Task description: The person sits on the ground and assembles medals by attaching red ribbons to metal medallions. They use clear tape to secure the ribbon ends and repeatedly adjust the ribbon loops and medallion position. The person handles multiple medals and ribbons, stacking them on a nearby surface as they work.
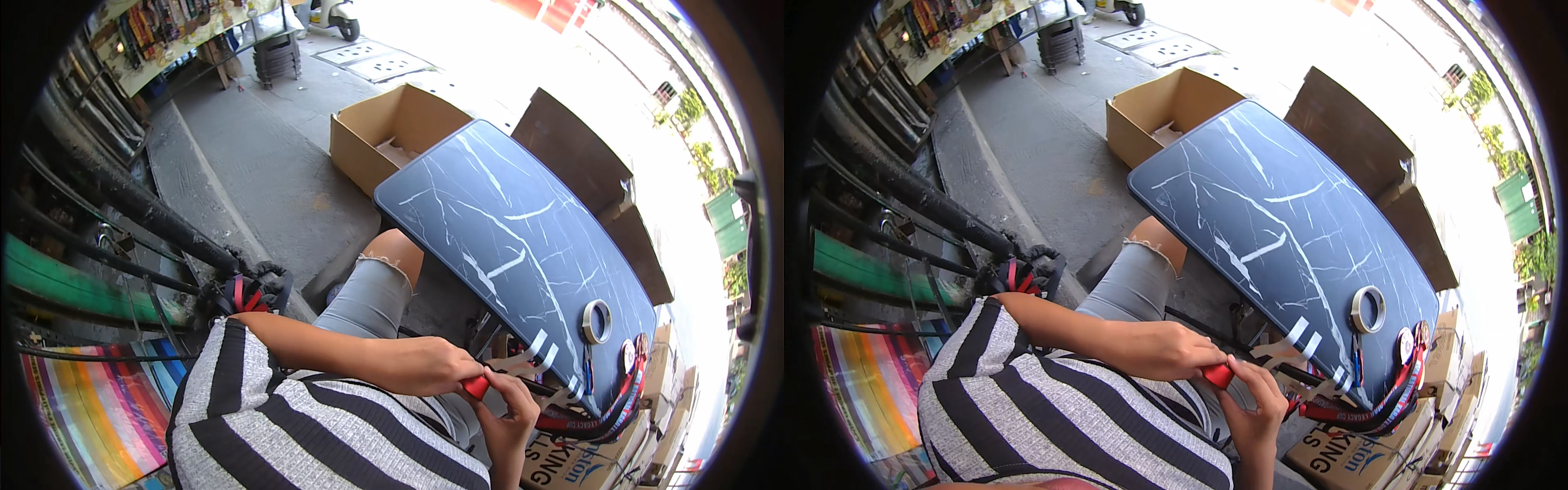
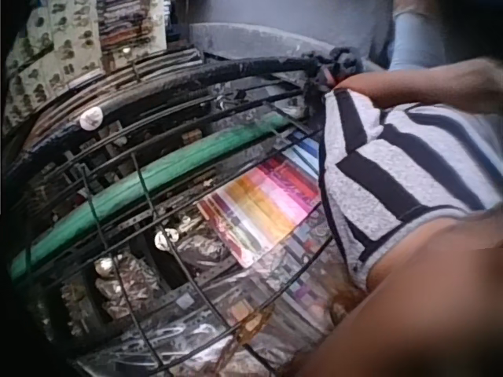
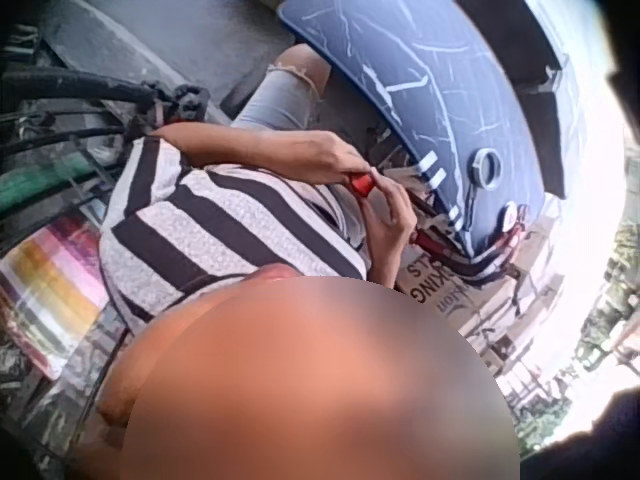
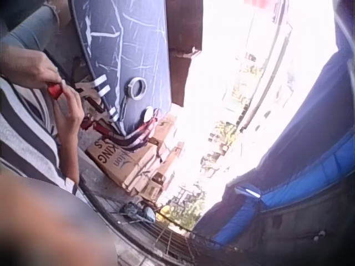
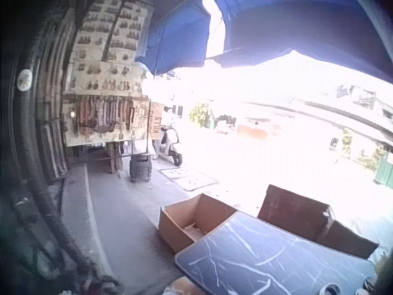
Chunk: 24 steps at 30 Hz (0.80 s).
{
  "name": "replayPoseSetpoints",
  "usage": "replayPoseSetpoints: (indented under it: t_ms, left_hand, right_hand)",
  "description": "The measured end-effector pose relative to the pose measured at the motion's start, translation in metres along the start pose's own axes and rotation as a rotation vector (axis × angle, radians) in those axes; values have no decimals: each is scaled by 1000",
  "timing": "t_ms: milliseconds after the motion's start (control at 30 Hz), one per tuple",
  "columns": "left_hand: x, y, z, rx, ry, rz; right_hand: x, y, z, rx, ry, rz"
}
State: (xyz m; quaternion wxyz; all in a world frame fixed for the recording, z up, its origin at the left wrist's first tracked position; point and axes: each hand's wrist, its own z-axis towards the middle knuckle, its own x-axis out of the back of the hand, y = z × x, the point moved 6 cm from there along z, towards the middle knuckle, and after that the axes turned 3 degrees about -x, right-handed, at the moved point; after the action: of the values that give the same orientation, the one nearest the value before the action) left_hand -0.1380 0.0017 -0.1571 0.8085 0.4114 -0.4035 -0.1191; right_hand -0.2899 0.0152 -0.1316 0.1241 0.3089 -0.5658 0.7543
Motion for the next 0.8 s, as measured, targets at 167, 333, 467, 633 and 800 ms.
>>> replayPoseSetpoints:
  t_ms: [167,333,467,633,800]
  left_hand:
    - [4,2,-2,-52,2,64]
    - [12,5,-11,-21,-4,141]
    - [19,9,-5,104,-61,73]
    - [23,17,6,168,-35,152]
    - [17,16,7,150,-71,129]
  right_hand:
    - [-4,4,-5,-14,-13,-11]
    - [-10,6,-3,-5,-104,20]
    - [-16,9,1,48,-125,143]
    - [-21,15,-7,10,-70,302]
    - [-20,10,-15,57,-51,329]
